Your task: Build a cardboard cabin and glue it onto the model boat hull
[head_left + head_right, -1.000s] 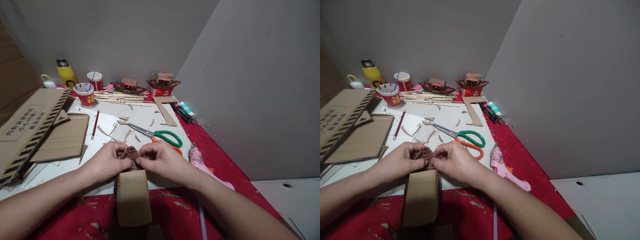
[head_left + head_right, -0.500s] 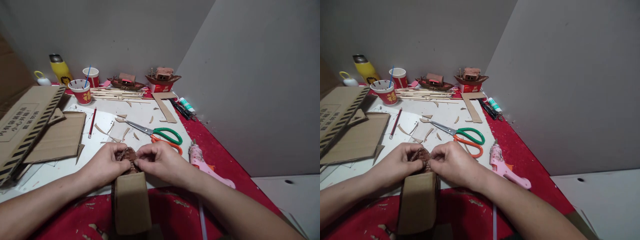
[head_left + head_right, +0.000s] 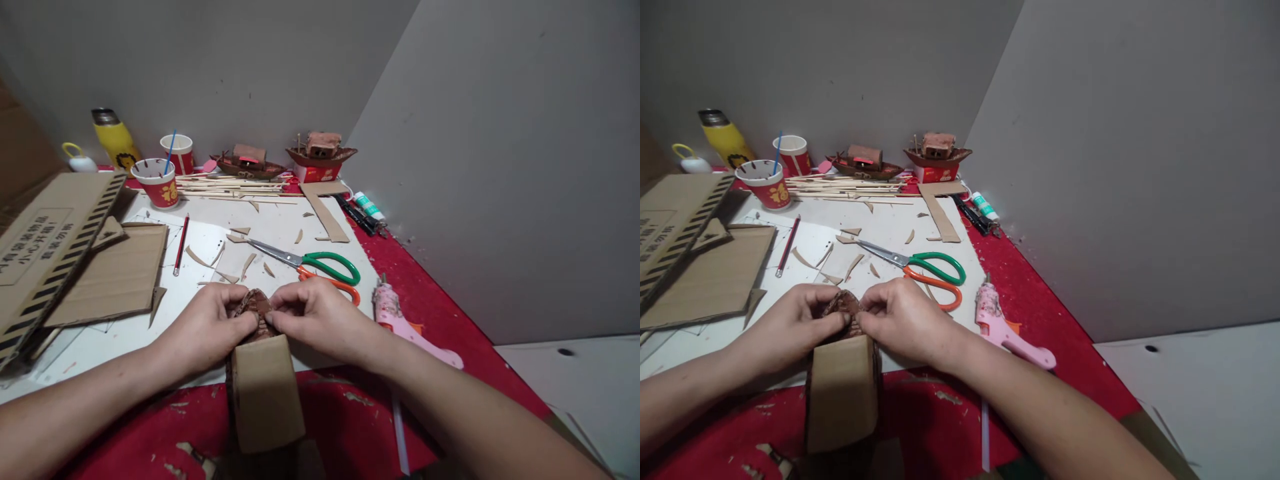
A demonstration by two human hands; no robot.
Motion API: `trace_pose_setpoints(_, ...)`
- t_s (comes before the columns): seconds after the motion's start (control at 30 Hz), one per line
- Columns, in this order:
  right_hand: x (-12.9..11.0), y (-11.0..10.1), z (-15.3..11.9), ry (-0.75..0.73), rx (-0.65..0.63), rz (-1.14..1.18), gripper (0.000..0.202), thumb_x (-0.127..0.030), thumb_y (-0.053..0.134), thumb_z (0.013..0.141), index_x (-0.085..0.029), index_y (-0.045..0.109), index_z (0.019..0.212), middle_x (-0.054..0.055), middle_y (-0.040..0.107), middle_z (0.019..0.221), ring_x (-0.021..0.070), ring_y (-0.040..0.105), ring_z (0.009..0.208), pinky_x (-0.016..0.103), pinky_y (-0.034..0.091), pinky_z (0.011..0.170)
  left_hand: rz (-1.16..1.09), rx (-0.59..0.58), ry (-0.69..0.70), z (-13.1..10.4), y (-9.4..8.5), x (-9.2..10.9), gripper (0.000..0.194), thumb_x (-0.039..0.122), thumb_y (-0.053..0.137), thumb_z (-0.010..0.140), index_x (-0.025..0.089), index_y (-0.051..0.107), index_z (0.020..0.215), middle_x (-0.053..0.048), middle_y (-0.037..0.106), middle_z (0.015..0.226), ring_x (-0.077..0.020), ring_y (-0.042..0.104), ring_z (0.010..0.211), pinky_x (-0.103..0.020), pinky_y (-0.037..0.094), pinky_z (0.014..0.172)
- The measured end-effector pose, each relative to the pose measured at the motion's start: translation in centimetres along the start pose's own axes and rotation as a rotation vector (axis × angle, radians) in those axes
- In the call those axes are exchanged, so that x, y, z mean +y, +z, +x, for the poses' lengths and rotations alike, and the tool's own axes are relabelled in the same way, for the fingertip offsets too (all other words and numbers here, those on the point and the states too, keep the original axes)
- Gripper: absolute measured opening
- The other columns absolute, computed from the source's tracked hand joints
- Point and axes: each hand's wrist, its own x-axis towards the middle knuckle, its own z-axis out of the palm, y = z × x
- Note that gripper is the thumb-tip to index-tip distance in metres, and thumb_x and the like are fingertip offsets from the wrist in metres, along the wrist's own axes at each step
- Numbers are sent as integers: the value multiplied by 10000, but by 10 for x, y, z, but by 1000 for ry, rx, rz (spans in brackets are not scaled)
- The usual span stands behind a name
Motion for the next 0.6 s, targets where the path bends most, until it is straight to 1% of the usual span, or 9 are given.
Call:
trace_pose_setpoints(0.07, -3, -4, 1, -13, -3, 48, 104, -164, 566, 726, -164, 654, 671, -32, 551, 581, 100, 470, 562, 215, 353, 516, -22, 3, 0, 0, -1, 2, 81, 194, 617, 768, 147, 654, 714, 22, 618, 668, -118, 532, 630, -220, 392, 594)
trace_pose_setpoints(0.13, -5, -10, 2, -30, 21, 109, 96, -177, 587, 731, -160, 665, 678, -18, 598, 621, 109, 509, 598, 222, 391, 560, -113, -23, -29, -1, -4, 5, 101, 246, 659, 785, 149, 678, 809, -8, 663, 769, -147, 584, 723, -236, 426, 649)
trace_pose_setpoints(0.2, -5, -16, 3, -40, 82, 173, 89, -220, 628, 731, -159, 680, 692, -2, 645, 669, 120, 545, 632, 235, 420, 598, -287, -44, -67, -2, -6, 6, 194, 318, 676, 813, 170, 690, 937, -35, 692, 884, -179, 620, 830, -264, 458, 720)
trace_pose_setpoints(0.27, -4, -20, 4, -29, 159, 248, 130, -290, 671, 729, -163, 695, 722, 12, 678, 713, 131, 569, 650, 250, 438, 617, -482, -44, -92, -2, -6, 7, 261, 386, 656, 846, 199, 686, 1025, -48, 706, 953, -194, 636, 878, -295, 479, 772)
trace_pose_setpoints(0.33, -2, -21, 4, -33, 226, 310, 185, -349, 691, 732, -166, 702, 754, 21, 693, 741, 138, 580, 661, 263, 452, 631, -646, -40, -107, -3, -4, 7, 302, 440, 624, 868, 215, 686, 1060, -57, 720, 985, -196, 650, 872, -320, 493, 810)
trace_pose_setpoints(0.43, -2, -16, 5, -75, 295, 331, 178, -348, 691, 735, -172, 700, 753, 21, 697, 754, 140, 585, 674, 268, 458, 644, -823, -66, -134, -7, 2, 8, 335, 466, 604, 879, 211, 696, 1076, -62, 743, 968, -192, 672, 837, -313, 507, 819)
trace_pose_setpoints(0.53, -3, -11, 7, -99, 315, 333, 119, -296, 676, 723, -178, 693, 724, 2, 685, 719, 129, 576, 651, 250, 446, 611, -897, -84, -185, -11, 7, 10, 379, 493, 589, 877, 187, 706, 1067, -68, 759, 887, -191, 685, 747, -308, 529, 760)
trace_pose_setpoints(0.6, -5, -9, 8, -88, 299, 346, 101, -277, 666, 717, -177, 684, 706, -10, 672, 686, 117, 568, 624, 237, 437, 587, -900, -60, -246, -13, 9, 12, 415, 514, 567, 882, 167, 708, 1060, -73, 762, 814, -195, 687, 678, -314, 540, 707)
